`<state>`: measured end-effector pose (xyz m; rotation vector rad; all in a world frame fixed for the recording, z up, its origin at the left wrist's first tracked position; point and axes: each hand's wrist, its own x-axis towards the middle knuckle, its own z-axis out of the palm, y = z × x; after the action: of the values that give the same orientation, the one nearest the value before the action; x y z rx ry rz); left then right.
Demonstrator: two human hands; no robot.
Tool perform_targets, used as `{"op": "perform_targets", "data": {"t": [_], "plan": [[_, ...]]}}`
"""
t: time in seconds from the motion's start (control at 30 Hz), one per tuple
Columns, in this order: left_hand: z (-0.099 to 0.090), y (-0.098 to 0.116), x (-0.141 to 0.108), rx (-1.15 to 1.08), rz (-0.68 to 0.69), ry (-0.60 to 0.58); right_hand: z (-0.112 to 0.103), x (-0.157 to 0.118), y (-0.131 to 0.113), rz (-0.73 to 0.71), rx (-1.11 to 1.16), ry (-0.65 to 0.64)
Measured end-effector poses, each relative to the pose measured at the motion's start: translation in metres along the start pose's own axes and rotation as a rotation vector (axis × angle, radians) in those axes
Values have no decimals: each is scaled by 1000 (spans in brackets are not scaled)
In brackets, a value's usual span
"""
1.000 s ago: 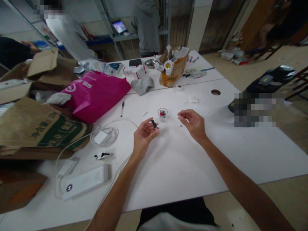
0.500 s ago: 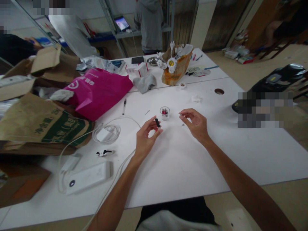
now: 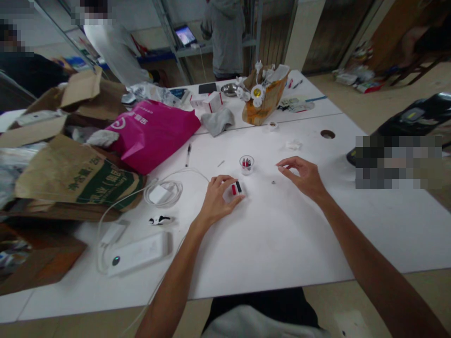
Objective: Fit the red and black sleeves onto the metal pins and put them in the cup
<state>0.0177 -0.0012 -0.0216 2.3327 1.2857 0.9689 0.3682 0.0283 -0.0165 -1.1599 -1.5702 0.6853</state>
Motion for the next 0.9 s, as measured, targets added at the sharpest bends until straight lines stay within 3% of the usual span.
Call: {"op": "perform_targets", "data": {"t": [0.23,0.5,0.9], "plan": [[-1,1,-1,85,-5,-101,-21,-13,14,20,-234,-127],[-3,-2,0,127,-13,-147,-15,-19,12,-13,-220,-255],[-5,-1,1,142,-25,-175,-11,-18,14,-90,-265,-267]]}}
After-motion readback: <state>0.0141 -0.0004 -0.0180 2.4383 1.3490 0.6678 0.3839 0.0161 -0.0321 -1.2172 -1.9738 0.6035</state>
